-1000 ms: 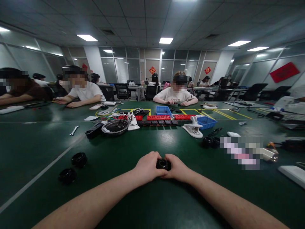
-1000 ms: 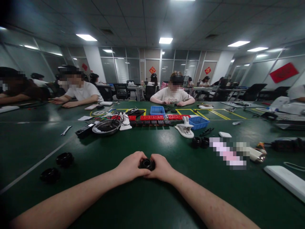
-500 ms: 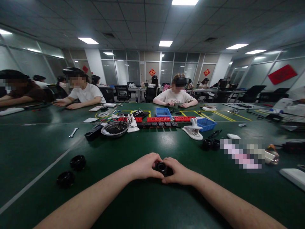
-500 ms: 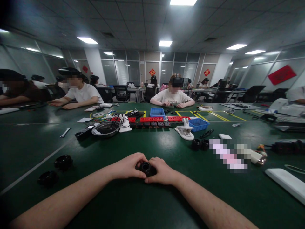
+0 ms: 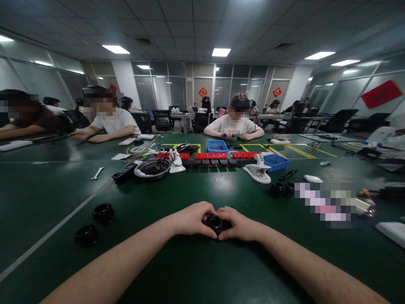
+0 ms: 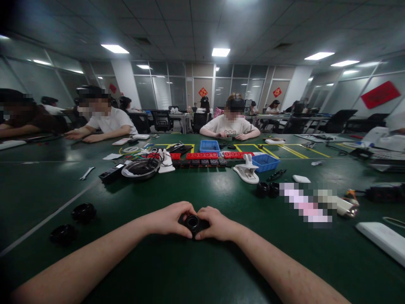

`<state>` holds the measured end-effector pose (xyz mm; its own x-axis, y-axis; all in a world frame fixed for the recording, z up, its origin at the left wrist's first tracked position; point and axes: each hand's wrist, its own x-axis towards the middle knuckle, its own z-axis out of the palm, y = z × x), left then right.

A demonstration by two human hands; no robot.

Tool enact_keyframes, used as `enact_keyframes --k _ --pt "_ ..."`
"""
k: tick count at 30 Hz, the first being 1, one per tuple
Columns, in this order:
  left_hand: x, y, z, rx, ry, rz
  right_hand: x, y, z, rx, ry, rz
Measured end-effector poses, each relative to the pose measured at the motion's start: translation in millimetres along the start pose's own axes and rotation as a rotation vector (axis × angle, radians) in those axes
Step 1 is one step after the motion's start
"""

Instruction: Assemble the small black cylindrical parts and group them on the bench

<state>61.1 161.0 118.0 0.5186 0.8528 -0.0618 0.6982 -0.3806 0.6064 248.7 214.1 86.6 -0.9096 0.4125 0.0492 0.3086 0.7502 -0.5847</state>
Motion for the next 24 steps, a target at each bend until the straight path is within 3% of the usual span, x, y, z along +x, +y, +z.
enact_keyframes --k 10,18,21,24 --pt "-1 7 3.0 -0.006 0.058 -0.089 3 5 9 -0.019 0.106 0.023" --pt "2 18 21.2 0.107 0.263 -0.267 6 -4 26 -0.253 0.322 0.282" --pt "3 19 22.4 0.145 0.286 -0.263 6 -7 29 -0.361 0.345 0.308" --pt "1 17 15.6 0.115 0.227 -0.193 4 -9 24 -0.285 0.291 0.252"
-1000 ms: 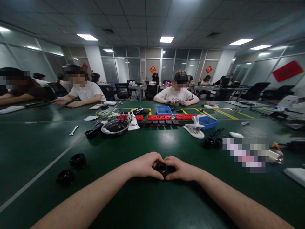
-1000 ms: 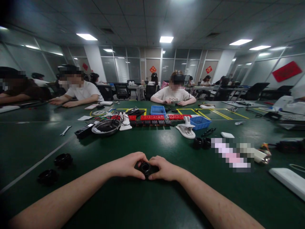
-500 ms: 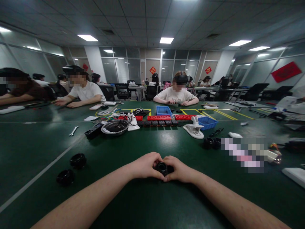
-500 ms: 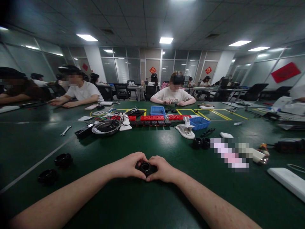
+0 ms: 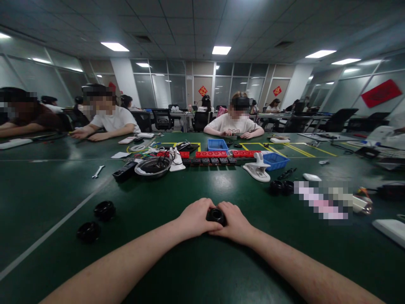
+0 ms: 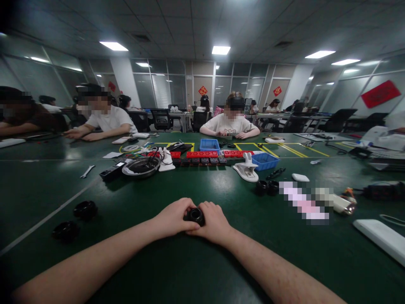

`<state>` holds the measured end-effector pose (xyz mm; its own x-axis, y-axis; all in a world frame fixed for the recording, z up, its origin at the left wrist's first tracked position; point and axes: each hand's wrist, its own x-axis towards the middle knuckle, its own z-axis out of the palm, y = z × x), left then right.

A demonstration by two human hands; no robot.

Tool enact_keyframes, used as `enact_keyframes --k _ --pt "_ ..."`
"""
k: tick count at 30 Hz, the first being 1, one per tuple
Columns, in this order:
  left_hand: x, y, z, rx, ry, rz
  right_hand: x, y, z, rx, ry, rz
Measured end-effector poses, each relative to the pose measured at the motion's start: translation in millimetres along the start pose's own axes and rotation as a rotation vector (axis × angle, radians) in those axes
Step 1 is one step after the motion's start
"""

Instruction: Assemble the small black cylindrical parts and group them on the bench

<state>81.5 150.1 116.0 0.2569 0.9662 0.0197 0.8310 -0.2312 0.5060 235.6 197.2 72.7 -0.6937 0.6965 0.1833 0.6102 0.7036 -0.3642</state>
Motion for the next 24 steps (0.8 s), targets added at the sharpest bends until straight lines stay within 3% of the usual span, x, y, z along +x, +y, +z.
enact_keyframes --k 4,8,18,24 --pt "2 -8 -8.9 -0.081 -0.123 0.116 2 9 -16 0.184 -0.201 -0.155" --pt "5 -16 -9.0 -0.117 -0.173 0.186 5 18 -27 0.290 -0.345 -0.254" --pt "5 -17 -8.9 -0.119 -0.195 0.209 5 20 -26 0.345 -0.344 -0.264" --pt "4 -13 -9.1 -0.103 -0.133 0.247 5 19 -26 0.345 -0.328 -0.263"
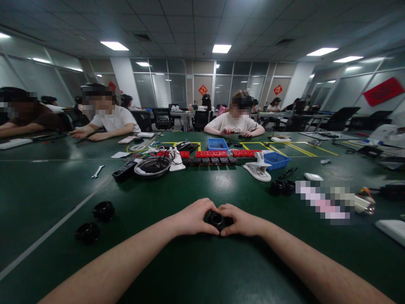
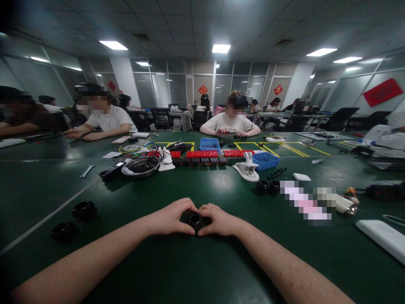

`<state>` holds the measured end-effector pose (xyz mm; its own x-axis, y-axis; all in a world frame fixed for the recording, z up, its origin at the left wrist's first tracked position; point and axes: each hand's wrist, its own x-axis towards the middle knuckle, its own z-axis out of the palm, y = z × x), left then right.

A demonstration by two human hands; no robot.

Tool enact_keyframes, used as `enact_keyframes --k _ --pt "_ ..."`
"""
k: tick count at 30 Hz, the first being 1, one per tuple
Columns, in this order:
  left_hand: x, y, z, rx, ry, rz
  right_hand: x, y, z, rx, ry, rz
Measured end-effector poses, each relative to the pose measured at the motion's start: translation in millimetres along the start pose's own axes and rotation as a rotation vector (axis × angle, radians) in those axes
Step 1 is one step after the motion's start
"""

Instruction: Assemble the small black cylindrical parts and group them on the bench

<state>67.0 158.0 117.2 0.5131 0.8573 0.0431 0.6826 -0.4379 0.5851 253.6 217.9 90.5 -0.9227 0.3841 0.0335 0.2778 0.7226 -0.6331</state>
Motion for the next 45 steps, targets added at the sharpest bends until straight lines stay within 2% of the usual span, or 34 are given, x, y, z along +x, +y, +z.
enact_keyframes --k 9,14,19,23,26,32,45 --pt "0 -3 3.3 -0.007 -0.003 -0.048 2 4 3 -0.021 0.024 -0.007" --pt "-1 6 3.8 0.022 0.042 -0.112 5 5 11 -0.079 0.116 0.117" --pt "-1 13 13.0 0.092 0.165 -0.277 10 -3 28 -0.311 0.285 0.255" --pt "-1 15 15.1 0.137 0.205 -0.308 10 -10 33 -0.459 0.323 0.295" --pt "-1 13 8.8 0.101 0.141 -0.250 6 -10 26 -0.400 0.283 0.253" --pt "0 3 -1.6 0.013 0.010 -0.070 0 -1 6 -0.165 0.083 0.067" --pt "1 -1 0.1 -0.024 -0.012 -0.072 0 2 -1 -0.066 0.008 0.044"
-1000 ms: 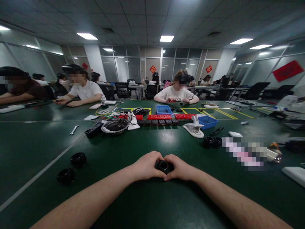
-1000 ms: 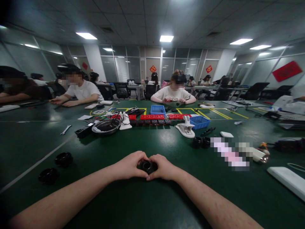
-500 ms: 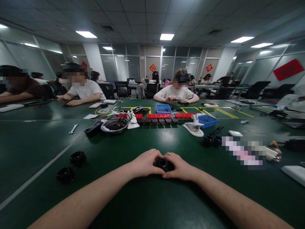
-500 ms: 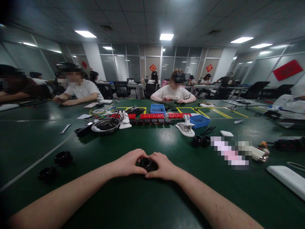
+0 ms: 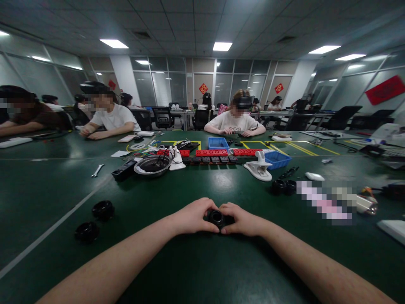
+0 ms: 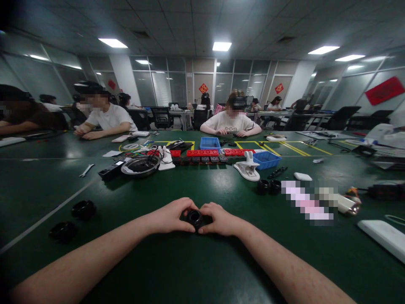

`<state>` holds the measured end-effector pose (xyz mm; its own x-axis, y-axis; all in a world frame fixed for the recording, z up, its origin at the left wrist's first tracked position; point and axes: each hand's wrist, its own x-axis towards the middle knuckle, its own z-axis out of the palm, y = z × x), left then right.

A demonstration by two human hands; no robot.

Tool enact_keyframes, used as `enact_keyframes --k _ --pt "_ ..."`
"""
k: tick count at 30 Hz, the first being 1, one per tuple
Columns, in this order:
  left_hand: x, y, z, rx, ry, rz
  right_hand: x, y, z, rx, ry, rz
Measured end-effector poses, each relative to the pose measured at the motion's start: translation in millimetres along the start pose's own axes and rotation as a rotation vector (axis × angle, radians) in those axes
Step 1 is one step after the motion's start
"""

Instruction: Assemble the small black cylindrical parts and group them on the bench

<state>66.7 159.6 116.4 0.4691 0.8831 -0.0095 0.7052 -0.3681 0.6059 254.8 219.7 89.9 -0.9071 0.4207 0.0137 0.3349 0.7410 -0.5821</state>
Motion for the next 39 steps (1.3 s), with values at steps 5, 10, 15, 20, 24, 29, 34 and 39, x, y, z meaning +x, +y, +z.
enact_keyframes --k 5,10,15,20,24,29,34,39 --pt "-1 1 -0.6 0.002 -0.003 -0.004 -2 -2 0 0.011 -0.001 0.006" --pt "-1 2 -0.8 -0.001 -0.001 -0.004 -1 -1 1 0.026 0.010 -0.008" --pt "-2 3 0.3 0.005 0.008 -0.039 1 1 2 0.022 0.034 -0.005" --pt "-4 11 3.1 0.013 0.047 -0.085 1 2 2 -0.010 0.059 0.063" --pt "-4 17 11.0 0.079 0.121 -0.178 3 -3 13 -0.152 0.147 0.176" --pt "-2 15 18.9 0.159 0.241 -0.245 6 -14 30 -0.397 0.304 0.274" --pt "-3 11 5.9 0.089 0.101 -0.120 2 -16 22 -0.269 0.241 0.172" --pt "-3 7 -3.6 0.043 -0.013 -0.032 0 -8 7 -0.086 0.063 0.026"
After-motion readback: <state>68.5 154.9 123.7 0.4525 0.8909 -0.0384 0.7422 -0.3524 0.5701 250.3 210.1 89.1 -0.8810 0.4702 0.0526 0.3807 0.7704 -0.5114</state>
